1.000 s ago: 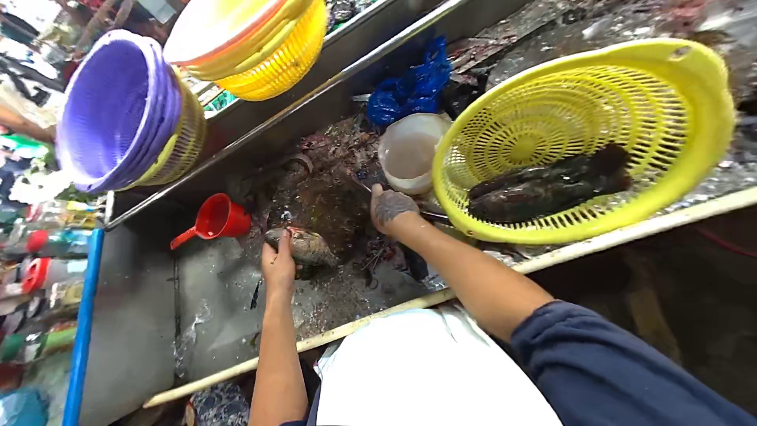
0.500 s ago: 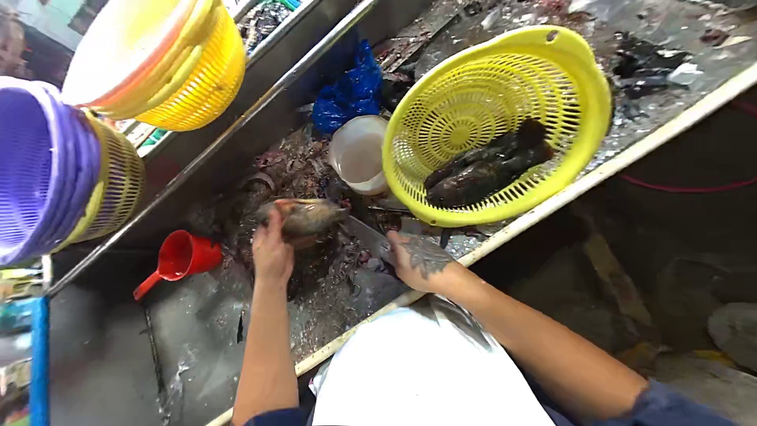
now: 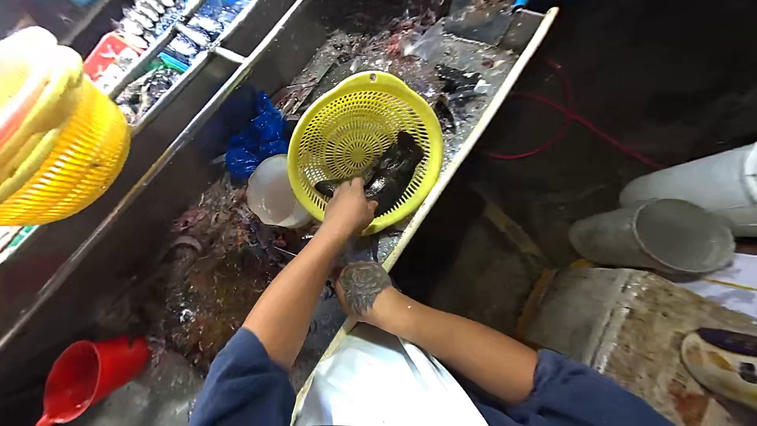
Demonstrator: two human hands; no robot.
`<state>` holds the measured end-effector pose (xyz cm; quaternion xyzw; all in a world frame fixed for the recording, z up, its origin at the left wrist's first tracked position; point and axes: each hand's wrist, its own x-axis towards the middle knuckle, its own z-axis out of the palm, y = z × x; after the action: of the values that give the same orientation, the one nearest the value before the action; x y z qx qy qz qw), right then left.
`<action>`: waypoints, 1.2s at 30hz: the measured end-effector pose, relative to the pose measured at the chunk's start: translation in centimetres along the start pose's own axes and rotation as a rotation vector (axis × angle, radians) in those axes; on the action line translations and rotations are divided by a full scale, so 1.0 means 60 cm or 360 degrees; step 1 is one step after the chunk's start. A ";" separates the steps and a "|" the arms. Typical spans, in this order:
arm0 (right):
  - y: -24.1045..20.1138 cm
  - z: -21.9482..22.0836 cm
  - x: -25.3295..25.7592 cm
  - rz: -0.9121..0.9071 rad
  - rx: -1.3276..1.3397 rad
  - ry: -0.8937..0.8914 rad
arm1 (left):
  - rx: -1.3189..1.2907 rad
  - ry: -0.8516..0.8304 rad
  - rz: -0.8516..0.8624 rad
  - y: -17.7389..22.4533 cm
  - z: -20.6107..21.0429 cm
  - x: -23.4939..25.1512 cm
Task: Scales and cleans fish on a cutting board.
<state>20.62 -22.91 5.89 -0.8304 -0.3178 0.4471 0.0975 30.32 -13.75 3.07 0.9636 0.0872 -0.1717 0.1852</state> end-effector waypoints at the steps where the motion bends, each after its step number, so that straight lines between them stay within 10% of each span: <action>1: -0.003 0.003 0.000 0.0015 0.0000 -0.0002 | -0.0090 -0.0188 -0.0075 0.005 0.016 0.023; 14: -0.009 0.006 0.014 0.0067 -0.0142 -0.0012 | -0.0696 -0.0199 -0.0169 -0.007 0.054 0.044; 23: 0.013 -0.019 0.039 -0.0012 0.0037 -0.0105 | -0.2096 0.0273 -0.0251 -0.188 -0.087 -0.276; 31: -0.052 -0.020 0.065 -0.0700 0.0591 0.0197 | -0.2092 0.0701 -0.1598 -0.392 0.059 -0.493; 36: -0.089 0.069 0.092 -0.0671 0.0522 0.0188 | -0.1837 0.0676 -0.1762 -0.419 0.058 -0.561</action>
<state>17.10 -15.86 2.11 -0.7437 -0.4008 0.4132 0.3399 -7.72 4.40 4.06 0.5466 0.6568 0.0194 0.5191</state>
